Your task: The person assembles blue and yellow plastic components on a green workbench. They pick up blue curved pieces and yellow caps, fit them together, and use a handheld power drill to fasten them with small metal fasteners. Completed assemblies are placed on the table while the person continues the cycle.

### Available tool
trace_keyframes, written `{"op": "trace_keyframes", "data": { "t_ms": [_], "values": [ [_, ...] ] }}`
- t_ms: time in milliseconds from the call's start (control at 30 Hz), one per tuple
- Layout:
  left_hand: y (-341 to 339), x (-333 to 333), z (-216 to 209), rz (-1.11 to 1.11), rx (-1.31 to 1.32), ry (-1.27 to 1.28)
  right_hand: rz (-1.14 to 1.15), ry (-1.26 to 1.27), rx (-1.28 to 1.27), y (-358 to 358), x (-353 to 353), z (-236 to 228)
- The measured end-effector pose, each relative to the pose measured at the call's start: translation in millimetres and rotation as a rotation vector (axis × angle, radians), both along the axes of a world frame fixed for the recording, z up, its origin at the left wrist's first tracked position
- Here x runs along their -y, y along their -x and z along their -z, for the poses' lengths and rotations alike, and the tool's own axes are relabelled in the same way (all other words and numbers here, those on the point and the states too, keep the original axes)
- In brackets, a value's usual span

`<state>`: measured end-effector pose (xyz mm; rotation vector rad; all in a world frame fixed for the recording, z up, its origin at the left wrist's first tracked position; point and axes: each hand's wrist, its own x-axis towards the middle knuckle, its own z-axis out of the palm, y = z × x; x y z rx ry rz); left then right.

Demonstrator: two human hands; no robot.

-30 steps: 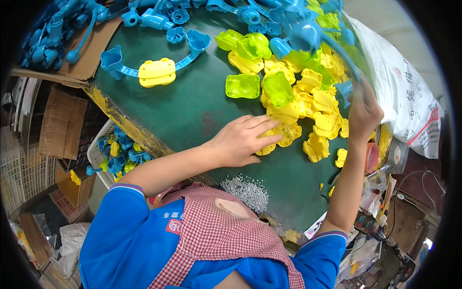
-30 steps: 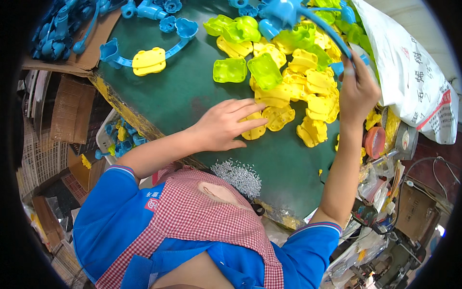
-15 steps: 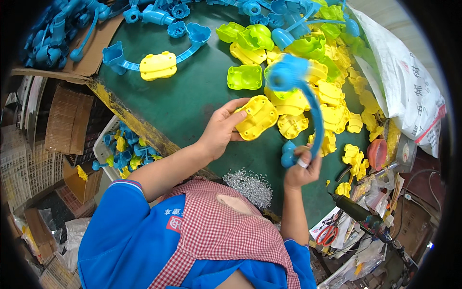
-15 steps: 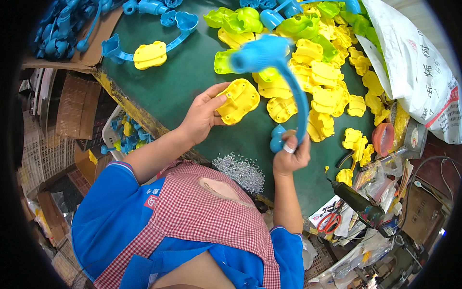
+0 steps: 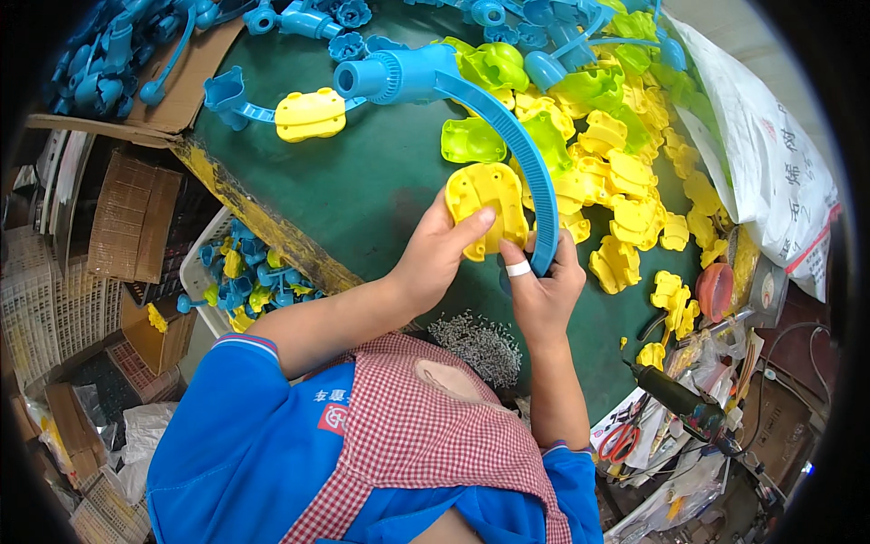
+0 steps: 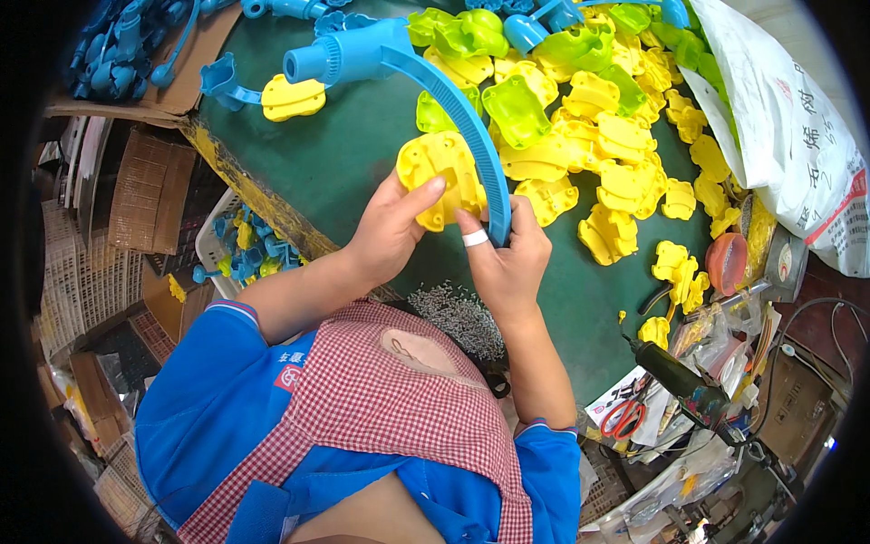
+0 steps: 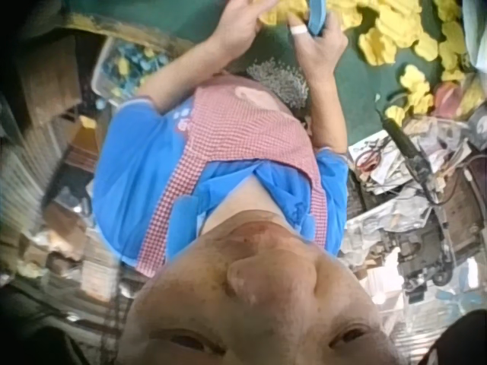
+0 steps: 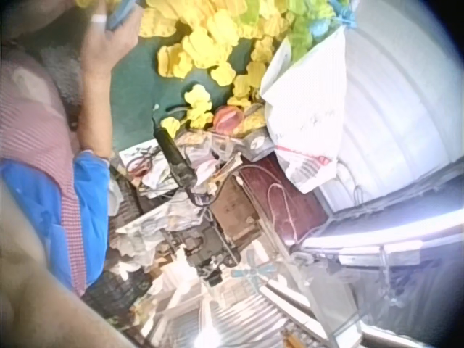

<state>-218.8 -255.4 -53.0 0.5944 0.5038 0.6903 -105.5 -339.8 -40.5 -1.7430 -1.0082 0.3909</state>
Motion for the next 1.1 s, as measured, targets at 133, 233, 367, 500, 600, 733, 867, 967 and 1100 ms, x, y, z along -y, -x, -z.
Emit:
{"op": "trace_keyframes", "data": {
  "t_ms": [133, 233, 367, 500, 600, 733, 867, 967, 1100],
  "values": [
    [-2.1, -3.8, -13.7, -0.189, 0.050, 0.153, -0.075, -0.072, 0.043, 12.5, 12.0, 2.7],
    [-3.6, -5.4, -11.8, -0.279, 0.015, 0.078, -0.124, -0.032, 0.131, 28.7, 13.5, 15.2],
    [-2.4, -3.1, -17.8, -0.327, 0.021, 0.031, -0.117, -0.045, 0.363, 37.7, 5.2, 28.9],
    [5.1, 0.0, -34.9, -0.334, 0.284, 0.228, -0.227, -0.108, 0.051, 47.7, 1.7, 24.6],
    [24.6, -4.2, -31.2, -0.216, 0.341, 0.209, -0.406, -0.056, -0.519, 39.1, -5.9, 7.3],
    [44.9, -15.5, -17.2, -0.249, -0.118, -0.318, -0.531, 0.074, -0.577, 36.5, -7.6, 18.1],
    [52.8, -16.9, -12.2, -0.304, -0.118, -0.323, -0.639, 0.154, -0.601, 38.1, -15.5, 11.3],
    [71.6, -35.4, -13.9, -0.212, -0.074, -0.157, -0.739, -0.003, -0.184, 9.3, -34.6, 14.3],
    [70.9, -30.6, -14.0, -0.219, -0.140, 0.110, -0.281, 0.113, 1.274, -21.8, -76.2, 48.2]
  ]
}}
